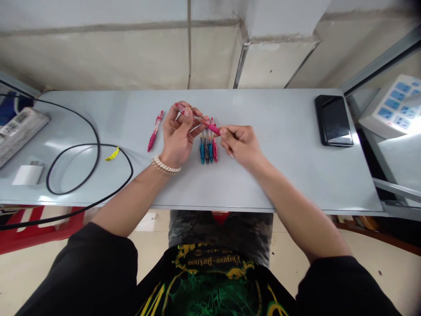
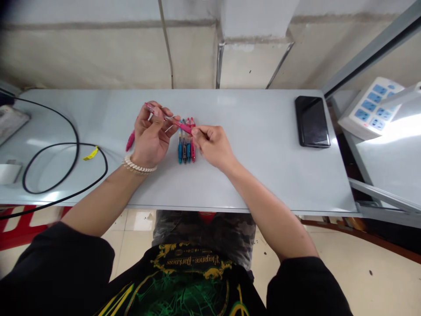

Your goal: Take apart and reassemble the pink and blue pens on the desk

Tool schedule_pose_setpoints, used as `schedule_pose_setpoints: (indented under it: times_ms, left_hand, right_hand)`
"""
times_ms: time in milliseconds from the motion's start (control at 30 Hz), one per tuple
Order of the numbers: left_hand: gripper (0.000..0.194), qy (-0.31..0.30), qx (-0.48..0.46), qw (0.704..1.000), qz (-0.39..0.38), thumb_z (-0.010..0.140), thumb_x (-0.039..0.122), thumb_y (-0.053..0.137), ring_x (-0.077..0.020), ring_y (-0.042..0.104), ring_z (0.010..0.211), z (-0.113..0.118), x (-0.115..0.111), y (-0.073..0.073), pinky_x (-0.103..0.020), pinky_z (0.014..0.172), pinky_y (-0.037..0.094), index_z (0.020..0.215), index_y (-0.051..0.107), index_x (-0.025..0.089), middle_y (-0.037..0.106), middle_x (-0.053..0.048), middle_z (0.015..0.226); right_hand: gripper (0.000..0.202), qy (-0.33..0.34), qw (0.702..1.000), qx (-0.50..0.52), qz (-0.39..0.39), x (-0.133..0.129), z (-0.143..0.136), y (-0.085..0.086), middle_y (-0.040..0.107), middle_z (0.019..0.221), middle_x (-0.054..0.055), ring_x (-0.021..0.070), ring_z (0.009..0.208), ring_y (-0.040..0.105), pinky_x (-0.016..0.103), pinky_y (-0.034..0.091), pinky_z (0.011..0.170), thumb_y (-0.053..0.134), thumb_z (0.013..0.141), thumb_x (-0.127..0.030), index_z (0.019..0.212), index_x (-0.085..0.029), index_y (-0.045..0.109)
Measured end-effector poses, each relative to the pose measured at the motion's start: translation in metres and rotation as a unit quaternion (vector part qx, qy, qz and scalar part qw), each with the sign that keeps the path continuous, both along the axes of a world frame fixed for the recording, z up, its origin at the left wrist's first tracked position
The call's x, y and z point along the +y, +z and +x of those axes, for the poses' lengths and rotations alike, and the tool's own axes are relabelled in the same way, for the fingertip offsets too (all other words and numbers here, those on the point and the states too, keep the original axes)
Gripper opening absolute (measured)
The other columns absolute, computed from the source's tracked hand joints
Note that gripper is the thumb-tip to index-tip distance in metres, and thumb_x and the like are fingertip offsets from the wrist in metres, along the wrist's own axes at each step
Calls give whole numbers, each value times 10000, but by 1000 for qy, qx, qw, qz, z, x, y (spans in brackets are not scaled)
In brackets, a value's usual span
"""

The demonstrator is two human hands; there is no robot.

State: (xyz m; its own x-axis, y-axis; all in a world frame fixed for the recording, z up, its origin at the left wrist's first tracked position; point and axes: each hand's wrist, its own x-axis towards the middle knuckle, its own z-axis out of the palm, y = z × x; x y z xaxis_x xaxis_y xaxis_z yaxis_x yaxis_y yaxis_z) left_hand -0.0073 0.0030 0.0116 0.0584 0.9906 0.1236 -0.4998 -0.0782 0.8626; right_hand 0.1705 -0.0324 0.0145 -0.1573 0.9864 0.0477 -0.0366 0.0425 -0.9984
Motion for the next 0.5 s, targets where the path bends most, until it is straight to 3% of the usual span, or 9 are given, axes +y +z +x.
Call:
schedule_pose_setpoints:
  times_ms: [100, 233, 300, 367, 500]
  left_hand:
    - [96, -25, -21, 999, -17, 1024, 271, 689, -149, 772, 895, 3, -2, 7, -271, 835, 623, 964, 617, 254, 706, 22, 924]
    - [336, -44, -110, 987, -109, 1142, 336, 423, -91, 617, 613, 0, 0, 20, -238, 714, 586, 865, 577, 223, 562, 32, 694]
    - [450, -33, -143, 977, -152, 1148, 415, 359, -90, 452, 479, -6, 2, 28, -232, 562, 506, 774, 521, 224, 446, 42, 582]
    - [475, -8, -160, 970, -184, 1138, 419, 343, -98, 317, 414, -12, 5, 34, -242, 446, 384, 713, 446, 232, 346, 52, 502]
    - [463, 30, -196, 952, -232, 1116, 332, 310, -92, 147, 380, -22, 6, 42, -266, 388, 170, 665, 307, 227, 218, 67, 442]
  right_hand:
    - [486, 35, 996, 49, -70, 2, 1, 1, 409, 493, -67, 80, 427, 383, 262, 307, 436, 728, 937, -618, 697, -202, 658]
    - [513, -44, 999, 21, -16, 7, 0, -6, 694, 765, 18, 127, 707, 638, 257, 490, 610, 705, 909, -718, 878, -209, 748]
    - [574, -88, 996, 18, 11, 9, 1, -8, 715, 881, 25, 123, 769, 639, 255, 511, 659, 665, 890, -793, 968, -230, 752]
    - [606, -107, 994, 27, 10, 11, 4, -6, 690, 869, 22, 117, 744, 620, 256, 508, 649, 609, 902, -828, 957, -237, 734]
    - [607, -122, 991, 48, -11, 12, 9, 1, 659, 817, 16, 122, 710, 603, 262, 499, 610, 571, 918, -839, 916, -244, 690]
